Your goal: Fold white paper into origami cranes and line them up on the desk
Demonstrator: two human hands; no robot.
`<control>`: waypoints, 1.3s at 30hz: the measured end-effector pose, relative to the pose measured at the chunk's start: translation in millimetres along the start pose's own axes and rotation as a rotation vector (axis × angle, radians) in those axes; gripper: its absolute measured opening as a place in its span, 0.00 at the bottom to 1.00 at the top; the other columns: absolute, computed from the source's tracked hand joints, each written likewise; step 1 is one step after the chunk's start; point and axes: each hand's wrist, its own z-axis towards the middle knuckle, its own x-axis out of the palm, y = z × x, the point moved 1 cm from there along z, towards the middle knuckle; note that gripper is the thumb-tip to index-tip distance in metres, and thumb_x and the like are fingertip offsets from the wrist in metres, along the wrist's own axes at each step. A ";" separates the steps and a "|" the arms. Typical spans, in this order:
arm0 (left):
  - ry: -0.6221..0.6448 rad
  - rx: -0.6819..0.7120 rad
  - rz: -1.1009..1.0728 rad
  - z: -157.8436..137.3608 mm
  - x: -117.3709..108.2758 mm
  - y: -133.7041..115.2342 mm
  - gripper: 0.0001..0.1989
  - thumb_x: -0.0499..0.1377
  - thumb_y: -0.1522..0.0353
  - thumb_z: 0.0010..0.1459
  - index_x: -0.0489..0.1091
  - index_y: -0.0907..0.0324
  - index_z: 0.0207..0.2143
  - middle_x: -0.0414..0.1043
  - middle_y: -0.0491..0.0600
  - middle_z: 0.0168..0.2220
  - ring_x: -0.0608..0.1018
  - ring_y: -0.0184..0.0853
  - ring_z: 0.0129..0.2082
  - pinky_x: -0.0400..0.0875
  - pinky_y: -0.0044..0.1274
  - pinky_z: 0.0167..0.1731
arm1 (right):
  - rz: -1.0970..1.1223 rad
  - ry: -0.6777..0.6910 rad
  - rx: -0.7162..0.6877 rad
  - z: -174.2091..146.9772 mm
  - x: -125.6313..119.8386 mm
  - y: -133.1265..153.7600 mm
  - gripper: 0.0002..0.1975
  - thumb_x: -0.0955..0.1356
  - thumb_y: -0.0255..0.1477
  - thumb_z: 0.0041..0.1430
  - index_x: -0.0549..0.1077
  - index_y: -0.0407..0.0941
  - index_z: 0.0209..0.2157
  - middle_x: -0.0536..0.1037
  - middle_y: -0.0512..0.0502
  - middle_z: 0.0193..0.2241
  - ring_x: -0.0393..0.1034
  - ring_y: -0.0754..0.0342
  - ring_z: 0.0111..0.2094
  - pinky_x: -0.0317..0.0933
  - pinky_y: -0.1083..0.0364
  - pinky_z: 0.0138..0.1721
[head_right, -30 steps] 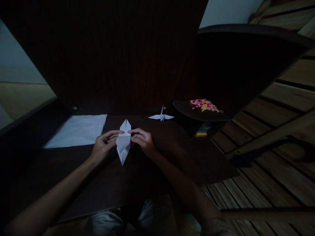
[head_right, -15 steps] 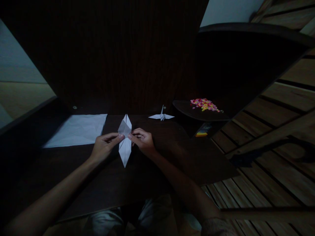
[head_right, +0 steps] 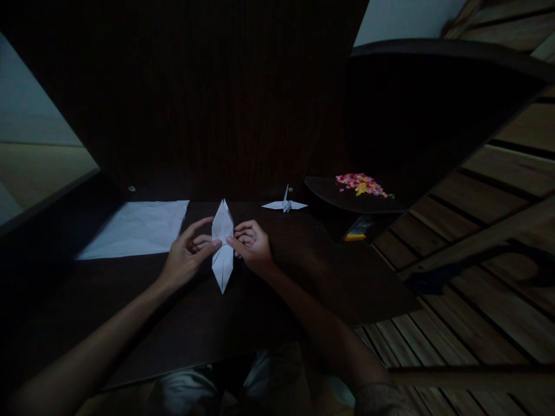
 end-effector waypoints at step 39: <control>0.046 -0.010 0.212 2.4 -3.5 1.1 0.15 0.59 0.58 0.54 0.71 0.61 0.25 0.69 0.44 0.22 0.70 0.30 0.24 0.63 0.21 0.26 | -0.160 0.123 0.080 -2.7 2.1 0.3 0.12 0.66 0.36 0.53 0.68 0.43 0.22 0.65 0.57 0.12 0.59 0.62 0.14 0.52 0.62 0.15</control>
